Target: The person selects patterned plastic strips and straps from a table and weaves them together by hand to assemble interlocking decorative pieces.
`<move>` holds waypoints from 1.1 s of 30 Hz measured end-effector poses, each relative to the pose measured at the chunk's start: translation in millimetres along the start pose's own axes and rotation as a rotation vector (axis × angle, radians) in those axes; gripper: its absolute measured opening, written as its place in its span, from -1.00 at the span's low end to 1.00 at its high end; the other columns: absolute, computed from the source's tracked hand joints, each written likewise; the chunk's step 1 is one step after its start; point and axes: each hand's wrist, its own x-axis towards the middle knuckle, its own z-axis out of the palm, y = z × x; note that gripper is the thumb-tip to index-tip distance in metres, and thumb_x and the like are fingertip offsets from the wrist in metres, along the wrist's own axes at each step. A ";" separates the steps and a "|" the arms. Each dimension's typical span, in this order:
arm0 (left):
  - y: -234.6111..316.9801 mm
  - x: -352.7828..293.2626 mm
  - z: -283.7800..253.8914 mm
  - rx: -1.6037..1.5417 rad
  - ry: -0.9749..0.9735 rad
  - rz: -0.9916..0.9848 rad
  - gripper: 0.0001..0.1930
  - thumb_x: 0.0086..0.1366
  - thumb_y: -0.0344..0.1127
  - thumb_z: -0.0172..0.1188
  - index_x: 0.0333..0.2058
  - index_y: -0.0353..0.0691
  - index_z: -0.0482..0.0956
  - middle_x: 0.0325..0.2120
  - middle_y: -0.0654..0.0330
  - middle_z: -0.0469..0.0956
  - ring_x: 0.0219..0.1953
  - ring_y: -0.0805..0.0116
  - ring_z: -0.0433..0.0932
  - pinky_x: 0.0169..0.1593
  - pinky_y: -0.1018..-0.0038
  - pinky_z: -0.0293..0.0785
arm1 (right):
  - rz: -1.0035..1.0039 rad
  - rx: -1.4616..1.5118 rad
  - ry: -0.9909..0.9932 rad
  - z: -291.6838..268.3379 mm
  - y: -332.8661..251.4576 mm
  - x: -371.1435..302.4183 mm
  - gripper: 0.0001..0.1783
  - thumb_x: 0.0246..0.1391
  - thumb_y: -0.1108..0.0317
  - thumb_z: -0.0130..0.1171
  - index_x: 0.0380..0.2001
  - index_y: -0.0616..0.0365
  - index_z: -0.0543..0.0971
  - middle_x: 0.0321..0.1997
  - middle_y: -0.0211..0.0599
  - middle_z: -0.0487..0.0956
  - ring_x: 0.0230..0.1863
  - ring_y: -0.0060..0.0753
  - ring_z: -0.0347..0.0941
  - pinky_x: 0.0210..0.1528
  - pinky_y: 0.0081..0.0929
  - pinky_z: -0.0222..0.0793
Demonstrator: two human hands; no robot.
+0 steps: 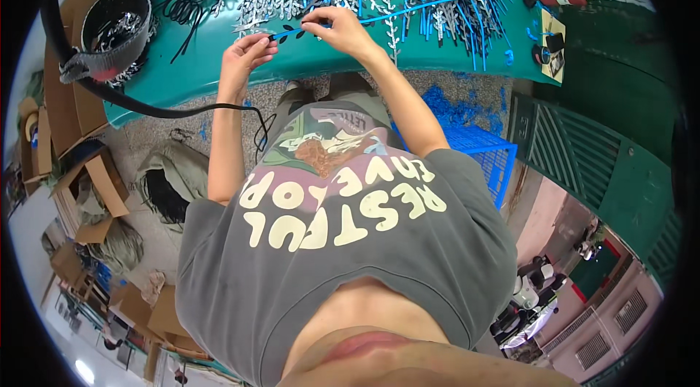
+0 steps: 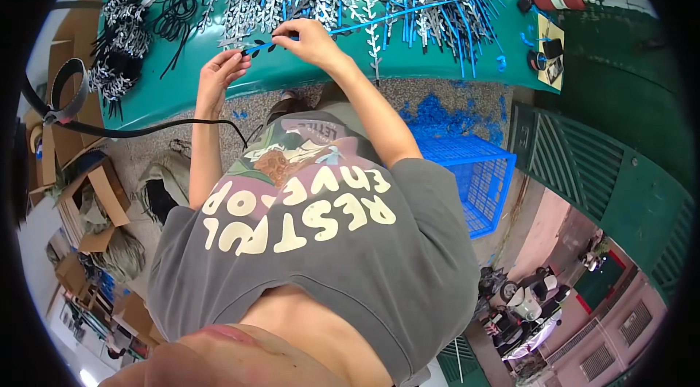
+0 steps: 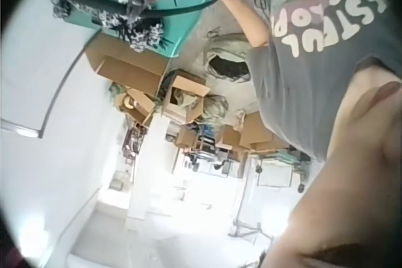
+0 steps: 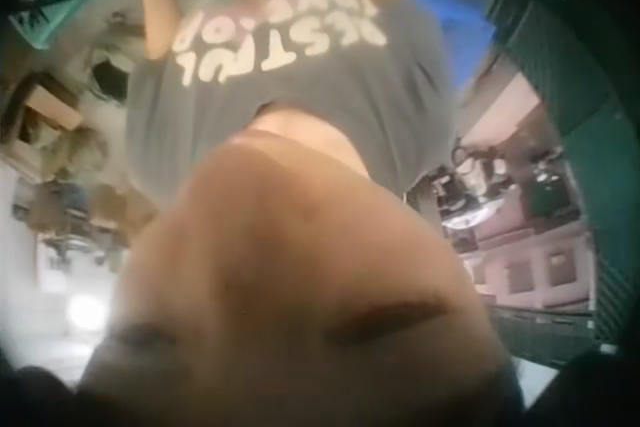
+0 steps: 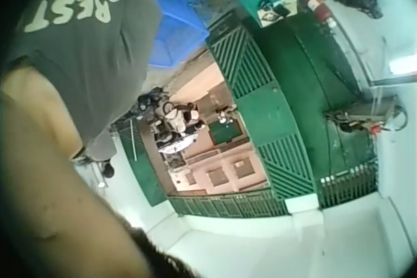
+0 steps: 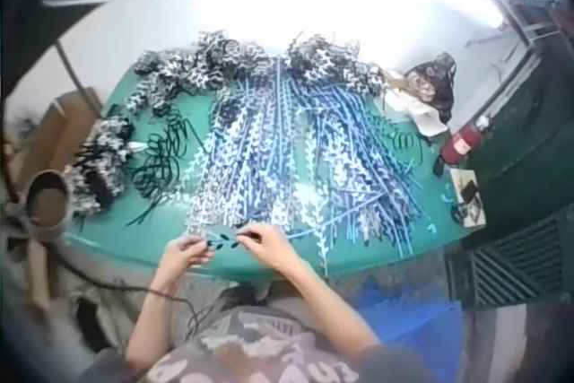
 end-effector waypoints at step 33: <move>17.8 24.5 29.3 -0.208 -0.249 0.043 -0.75 0.21 -0.37 0.07 -0.18 -0.39 0.40 -0.39 0.14 0.50 -0.37 0.46 0.48 -0.23 0.59 0.43 | 0.163 0.329 0.204 -0.3 -39.3 1.3 -0.84 -0.08 0.39 0.17 -0.45 0.27 0.59 -0.48 -0.35 0.59 -0.44 -0.63 0.47 -0.35 -0.66 0.37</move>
